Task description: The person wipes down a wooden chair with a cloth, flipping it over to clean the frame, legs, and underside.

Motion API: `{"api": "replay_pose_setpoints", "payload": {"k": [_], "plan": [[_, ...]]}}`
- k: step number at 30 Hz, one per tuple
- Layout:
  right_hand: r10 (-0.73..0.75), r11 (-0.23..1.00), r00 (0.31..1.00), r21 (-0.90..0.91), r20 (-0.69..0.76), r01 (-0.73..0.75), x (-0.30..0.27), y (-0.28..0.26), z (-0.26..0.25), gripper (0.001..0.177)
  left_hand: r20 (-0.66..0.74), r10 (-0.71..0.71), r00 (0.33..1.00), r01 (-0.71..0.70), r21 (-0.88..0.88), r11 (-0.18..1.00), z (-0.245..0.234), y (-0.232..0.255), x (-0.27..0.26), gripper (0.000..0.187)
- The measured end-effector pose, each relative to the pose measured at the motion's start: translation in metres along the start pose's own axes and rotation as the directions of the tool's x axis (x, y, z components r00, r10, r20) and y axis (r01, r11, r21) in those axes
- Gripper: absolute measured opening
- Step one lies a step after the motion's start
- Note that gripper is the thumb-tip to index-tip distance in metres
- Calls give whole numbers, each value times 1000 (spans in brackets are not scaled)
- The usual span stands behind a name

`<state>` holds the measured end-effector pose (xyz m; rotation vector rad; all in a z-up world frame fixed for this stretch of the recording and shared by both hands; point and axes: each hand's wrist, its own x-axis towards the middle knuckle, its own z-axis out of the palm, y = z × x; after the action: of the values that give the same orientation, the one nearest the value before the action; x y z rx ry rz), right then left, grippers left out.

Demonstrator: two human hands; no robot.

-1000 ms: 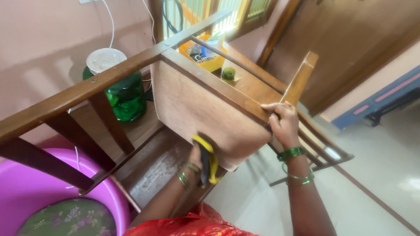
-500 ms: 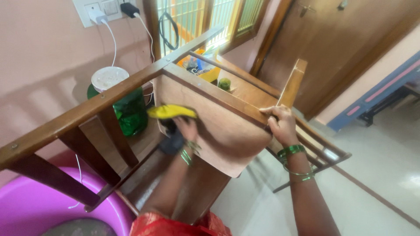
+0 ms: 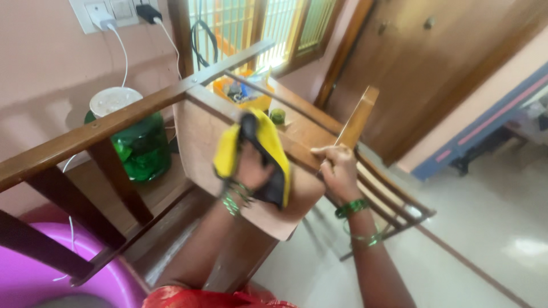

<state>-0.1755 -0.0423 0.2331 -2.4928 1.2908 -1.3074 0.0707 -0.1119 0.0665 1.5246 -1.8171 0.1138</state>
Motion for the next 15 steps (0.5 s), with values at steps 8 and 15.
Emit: {"api": "replay_pose_setpoints", "payload": {"k": [8, 15], "plan": [[-122, 991, 992, 54, 33, 120, 0, 8, 2, 30, -117, -221, 968, 239, 168, 956, -123, -5, 80, 53], [-209, 975, 977, 85, 34, 206, 0, 12, 3, 27, -117, 242, 963, -237, 54, 970, -107, 109, 24, 39]]}}
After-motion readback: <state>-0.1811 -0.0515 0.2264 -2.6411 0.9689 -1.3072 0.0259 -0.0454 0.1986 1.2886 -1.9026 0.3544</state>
